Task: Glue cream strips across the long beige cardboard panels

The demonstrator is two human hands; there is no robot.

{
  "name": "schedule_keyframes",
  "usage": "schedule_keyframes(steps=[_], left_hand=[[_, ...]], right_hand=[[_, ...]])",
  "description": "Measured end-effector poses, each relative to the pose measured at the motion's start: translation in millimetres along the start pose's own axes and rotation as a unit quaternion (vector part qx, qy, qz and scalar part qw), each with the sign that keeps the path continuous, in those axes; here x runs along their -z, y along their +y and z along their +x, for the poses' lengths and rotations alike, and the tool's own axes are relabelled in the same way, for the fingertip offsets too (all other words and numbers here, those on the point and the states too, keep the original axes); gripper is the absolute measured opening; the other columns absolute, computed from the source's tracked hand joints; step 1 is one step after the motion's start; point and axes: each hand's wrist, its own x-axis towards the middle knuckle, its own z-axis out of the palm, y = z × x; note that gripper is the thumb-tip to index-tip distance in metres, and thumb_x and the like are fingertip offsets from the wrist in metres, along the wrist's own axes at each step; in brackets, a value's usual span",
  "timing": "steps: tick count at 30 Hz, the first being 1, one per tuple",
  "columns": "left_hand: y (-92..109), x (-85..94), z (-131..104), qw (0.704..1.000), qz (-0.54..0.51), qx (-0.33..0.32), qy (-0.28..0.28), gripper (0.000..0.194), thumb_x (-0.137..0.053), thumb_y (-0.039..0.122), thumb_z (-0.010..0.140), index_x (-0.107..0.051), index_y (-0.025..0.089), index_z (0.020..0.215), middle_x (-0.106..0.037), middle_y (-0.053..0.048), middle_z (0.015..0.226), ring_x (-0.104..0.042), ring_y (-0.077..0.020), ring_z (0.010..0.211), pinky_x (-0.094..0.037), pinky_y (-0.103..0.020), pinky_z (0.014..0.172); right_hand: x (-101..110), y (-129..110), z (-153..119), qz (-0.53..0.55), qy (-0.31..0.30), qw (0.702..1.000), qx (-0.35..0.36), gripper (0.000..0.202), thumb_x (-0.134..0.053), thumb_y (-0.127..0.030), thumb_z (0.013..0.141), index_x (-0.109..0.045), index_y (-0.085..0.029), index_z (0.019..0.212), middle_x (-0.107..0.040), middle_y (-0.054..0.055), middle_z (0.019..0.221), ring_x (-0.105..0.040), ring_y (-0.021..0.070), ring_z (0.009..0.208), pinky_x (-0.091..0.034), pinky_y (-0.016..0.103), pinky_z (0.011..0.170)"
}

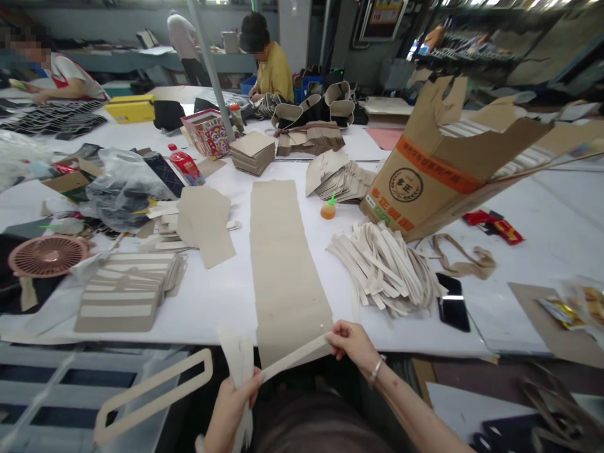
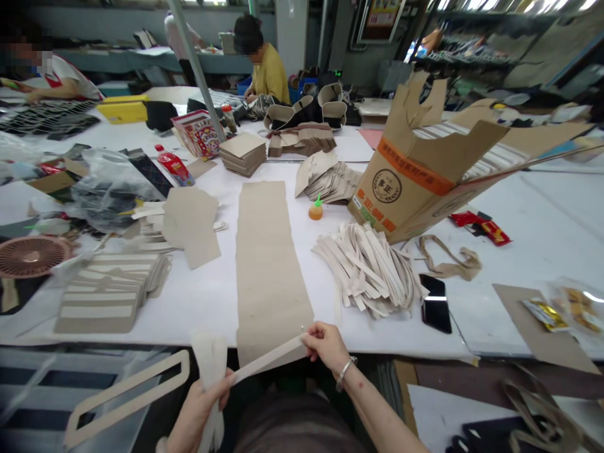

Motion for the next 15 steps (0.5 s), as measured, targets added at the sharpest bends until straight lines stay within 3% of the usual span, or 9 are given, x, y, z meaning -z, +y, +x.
schedule_keyframes(steps=[7, 15], left_hand=[[15, -10.9, 39, 0.998, -0.037, -0.028, 0.036, 0.041, -0.073, 0.039, 0.053, -0.062, 0.008, 0.078, -0.054, 0.001, 0.047, -0.047, -0.0111, 0.046, -0.036, -0.023, 0.045], [10, -16.1, 68, 0.996, 0.049, -0.011, 0.073, 0.042, -0.069, 0.035, 0.056, -0.060, 0.008, 0.087, -0.058, 0.000, 0.053, -0.051, -0.0120, 0.047, -0.039, -0.023, 0.043]], right_hand=[[16, 4, 51, -0.038, -0.024, 0.999, -0.031, 0.028, -0.065, -0.038, 0.060, -0.048, -0.017, 0.061, -0.054, -0.005, 0.045, -0.053, 0.0097, 0.039, -0.040, 0.019, 0.035], [29, 16, 76, -0.111, 0.002, 0.993, -0.032, 0.020, -0.062, -0.032, 0.065, -0.049, -0.017, 0.061, -0.050, -0.007, 0.043, -0.047, 0.0078, 0.032, -0.033, 0.017, 0.028]])
